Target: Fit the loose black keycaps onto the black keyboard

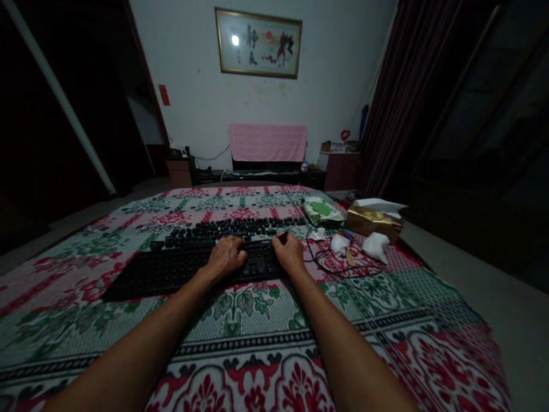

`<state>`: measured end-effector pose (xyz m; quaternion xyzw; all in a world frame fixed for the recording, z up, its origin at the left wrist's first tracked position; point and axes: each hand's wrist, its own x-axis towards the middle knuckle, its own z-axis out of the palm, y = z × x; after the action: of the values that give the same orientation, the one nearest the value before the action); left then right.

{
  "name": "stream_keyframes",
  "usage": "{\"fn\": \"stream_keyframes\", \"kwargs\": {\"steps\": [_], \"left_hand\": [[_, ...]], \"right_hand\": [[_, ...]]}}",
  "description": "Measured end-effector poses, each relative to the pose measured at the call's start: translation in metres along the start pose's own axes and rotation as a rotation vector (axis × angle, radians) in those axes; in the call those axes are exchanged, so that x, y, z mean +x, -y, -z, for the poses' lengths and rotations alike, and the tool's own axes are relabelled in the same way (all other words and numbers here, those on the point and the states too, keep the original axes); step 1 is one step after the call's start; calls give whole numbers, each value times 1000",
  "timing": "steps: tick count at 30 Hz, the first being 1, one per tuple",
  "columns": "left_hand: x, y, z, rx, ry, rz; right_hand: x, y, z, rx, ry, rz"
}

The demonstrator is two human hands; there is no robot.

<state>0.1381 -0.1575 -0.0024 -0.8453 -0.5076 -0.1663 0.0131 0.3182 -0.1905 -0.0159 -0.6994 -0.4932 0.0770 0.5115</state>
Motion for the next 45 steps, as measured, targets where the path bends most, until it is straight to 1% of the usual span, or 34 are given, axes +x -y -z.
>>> {"fn": "stream_keyframes", "kwargs": {"steps": [3, 5, 8, 12, 16, 20, 30, 40, 45], "left_hand": [[1, 4, 1, -15, 12, -23], [2, 8, 4, -39, 57, -45], [3, 13, 9, -72, 118, -92], [-2, 13, 11, -85, 74, -120], [-12, 13, 3, -88, 29, -141], [-19, 15, -3, -71, -40, -166], [-24, 12, -10, -43, -112, -167], [-26, 11, -8, -62, -126, -162], [-26, 12, -7, -72, -111, -155]], "right_hand": [[-6, 9, 0, -52, -10, 77], [-10, 14, 0, -52, -3, 150], [-15, 16, -2, -30, 71, 253], [-20, 11, -4, -67, 164, 388], [-22, 7, -5, -87, 188, 475], [-22, 5, -7, -76, 182, 478], [-19, 5, -8, -96, 170, 373], [-21, 5, -5, -89, 196, 401], [-20, 6, -3, -86, 205, 402]]}}
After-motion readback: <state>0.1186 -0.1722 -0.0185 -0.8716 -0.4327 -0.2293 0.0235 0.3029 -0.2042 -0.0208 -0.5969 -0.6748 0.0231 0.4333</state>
